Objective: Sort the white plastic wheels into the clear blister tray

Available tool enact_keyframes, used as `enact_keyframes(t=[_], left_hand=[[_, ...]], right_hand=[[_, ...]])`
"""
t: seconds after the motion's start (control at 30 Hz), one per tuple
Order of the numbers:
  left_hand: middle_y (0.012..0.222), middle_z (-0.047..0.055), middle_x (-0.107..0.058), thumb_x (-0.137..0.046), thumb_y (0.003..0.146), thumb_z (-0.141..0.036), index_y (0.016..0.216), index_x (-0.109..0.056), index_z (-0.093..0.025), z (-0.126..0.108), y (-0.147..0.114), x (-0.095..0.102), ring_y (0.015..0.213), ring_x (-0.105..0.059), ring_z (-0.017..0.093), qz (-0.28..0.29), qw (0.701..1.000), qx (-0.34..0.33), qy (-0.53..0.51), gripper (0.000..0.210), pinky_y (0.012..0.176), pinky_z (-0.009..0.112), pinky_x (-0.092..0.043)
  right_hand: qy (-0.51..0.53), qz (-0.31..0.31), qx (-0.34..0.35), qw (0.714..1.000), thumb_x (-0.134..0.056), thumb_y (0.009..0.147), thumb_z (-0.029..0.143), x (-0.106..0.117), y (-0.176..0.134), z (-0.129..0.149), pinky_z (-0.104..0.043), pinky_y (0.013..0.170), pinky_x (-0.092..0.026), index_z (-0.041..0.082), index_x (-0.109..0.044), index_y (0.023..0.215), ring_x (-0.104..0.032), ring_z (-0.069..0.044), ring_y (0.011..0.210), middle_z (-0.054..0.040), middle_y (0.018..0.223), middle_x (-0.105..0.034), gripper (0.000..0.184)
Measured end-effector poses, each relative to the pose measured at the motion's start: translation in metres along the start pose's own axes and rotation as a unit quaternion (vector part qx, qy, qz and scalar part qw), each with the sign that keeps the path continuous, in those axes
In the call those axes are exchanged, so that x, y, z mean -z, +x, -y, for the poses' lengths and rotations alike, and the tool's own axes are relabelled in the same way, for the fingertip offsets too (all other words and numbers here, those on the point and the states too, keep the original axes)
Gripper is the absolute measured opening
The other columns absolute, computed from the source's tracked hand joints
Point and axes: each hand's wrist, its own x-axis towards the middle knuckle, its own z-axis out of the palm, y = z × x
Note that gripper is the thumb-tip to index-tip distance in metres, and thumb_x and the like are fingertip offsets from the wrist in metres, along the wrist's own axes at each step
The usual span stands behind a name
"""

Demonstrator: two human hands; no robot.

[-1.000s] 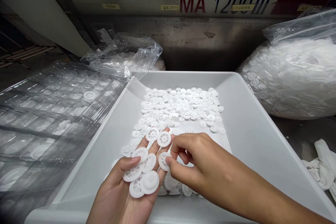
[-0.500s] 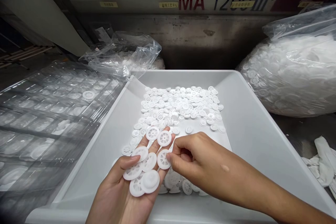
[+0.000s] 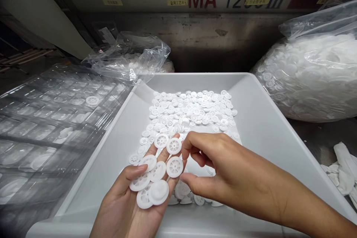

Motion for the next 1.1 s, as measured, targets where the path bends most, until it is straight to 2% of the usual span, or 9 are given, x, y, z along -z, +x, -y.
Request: enact_keyframes(t=[0.1, 0.27, 0.4, 0.6, 0.77, 0.9, 0.97, 1.03, 1.1], left_hand=[[0.136, 0.015, -0.068, -0.056, 0.085, -0.012, 0.156, -0.033, -0.026, 0.0, 0.0, 0.002, 0.12, -0.068, 0.027, 0.023, 1.0, 0.002, 0.002, 0.076, 0.106, 0.045, -0.053], [0.134, 0.017, -0.069, -0.057, 0.085, -0.013, 0.153, -0.038, -0.019, -0.001, 0.003, 0.009, 0.122, -0.066, 0.027, 0.055, 0.998, 0.014, 0.016, 0.07, 0.105, 0.04, -0.055], [0.133, 0.016, -0.069, -0.056, 0.087, -0.013, 0.153, -0.039, -0.018, -0.001, 0.002, 0.012, 0.123, -0.066, 0.027, 0.097, 0.995, 0.021, 0.029, 0.068, 0.107, 0.039, -0.053], [0.135, 0.015, -0.068, -0.053, 0.088, -0.013, 0.155, -0.035, -0.019, 0.0, 0.001, 0.011, 0.126, -0.063, 0.026, 0.115, 0.992, 0.03, 0.037, 0.069, 0.112, 0.042, -0.048], [0.139, 0.014, -0.066, -0.051, 0.089, -0.014, 0.154, -0.036, -0.02, -0.001, 0.0, 0.013, 0.128, -0.061, 0.028, 0.119, 0.992, 0.025, 0.043, 0.067, 0.114, 0.044, -0.046], [0.14, 0.016, -0.064, -0.051, 0.088, -0.015, 0.155, -0.032, -0.018, -0.003, 0.001, 0.012, 0.129, -0.061, 0.029, 0.122, 0.992, 0.014, 0.04, 0.07, 0.112, 0.042, -0.048], [0.137, 0.016, -0.067, -0.052, 0.088, -0.015, 0.155, -0.031, -0.018, -0.003, 0.001, 0.011, 0.126, -0.063, 0.028, 0.103, 0.994, 0.008, 0.032, 0.07, 0.111, 0.042, -0.049], [0.134, 0.014, -0.069, -0.053, 0.088, -0.015, 0.155, -0.032, -0.021, -0.003, 0.001, 0.009, 0.125, -0.064, 0.027, 0.08, 0.996, 0.011, 0.025, 0.07, 0.112, 0.043, -0.047], [0.135, 0.014, -0.068, -0.054, 0.089, -0.015, 0.153, -0.037, -0.022, -0.004, 0.001, 0.009, 0.128, -0.062, 0.026, 0.075, 0.997, 0.009, 0.026, 0.066, 0.116, 0.044, -0.042]], right_hand=[[0.0, -0.004, -0.005, 1.0, -0.064, 0.094, 0.036, -0.001, -0.002, -0.001, -0.022, 0.06, -0.038, 0.026, -0.051, 0.095, -0.046, -0.009, 0.069, 0.0062, 0.08, -0.051, 0.016], [0.06, -0.063, -0.032, 0.996, -0.057, 0.099, 0.045, -0.009, 0.01, -0.004, -0.022, 0.062, -0.041, 0.033, -0.055, 0.116, -0.051, -0.009, 0.07, 0.0061, 0.085, -0.056, 0.021], [0.121, -0.125, -0.06, 0.983, -0.061, 0.096, 0.046, -0.019, 0.022, -0.007, -0.024, 0.063, -0.04, 0.028, -0.062, 0.103, -0.05, -0.011, 0.073, 0.0037, 0.083, -0.056, 0.019], [0.205, -0.104, -0.04, 0.972, -0.072, 0.088, 0.032, -0.018, 0.023, -0.006, -0.024, 0.065, -0.04, 0.022, -0.066, 0.084, -0.052, -0.012, 0.081, 0.0008, 0.092, -0.06, 0.012], [0.351, -0.101, 0.014, 0.931, -0.061, 0.095, 0.032, -0.01, 0.024, -0.007, -0.024, 0.068, -0.048, 0.022, -0.052, 0.089, -0.057, -0.011, 0.079, 0.0003, 0.096, -0.061, 0.015], [0.446, -0.09, 0.037, 0.89, -0.053, 0.088, 0.015, -0.008, 0.022, -0.005, -0.02, 0.057, -0.044, 0.022, -0.045, 0.091, -0.049, -0.007, 0.068, 0.0013, 0.093, -0.056, 0.012], [0.399, -0.074, 0.033, 0.914, -0.059, 0.085, 0.012, -0.009, 0.018, -0.002, -0.018, 0.054, -0.039, 0.022, -0.05, 0.09, -0.043, -0.007, 0.065, 0.0032, 0.083, -0.05, 0.014], [0.257, -0.066, 0.037, 0.963, -0.068, 0.085, 0.015, -0.011, 0.015, 0.001, -0.019, 0.057, -0.039, 0.023, -0.058, 0.092, -0.043, -0.008, 0.066, 0.0037, 0.081, -0.051, 0.015], [0.121, -0.055, 0.071, 0.989, -0.076, 0.085, 0.021, -0.013, 0.012, 0.004, -0.021, 0.067, -0.043, 0.026, -0.062, 0.1, -0.051, -0.01, 0.077, 0.0033, 0.089, -0.058, 0.021]])
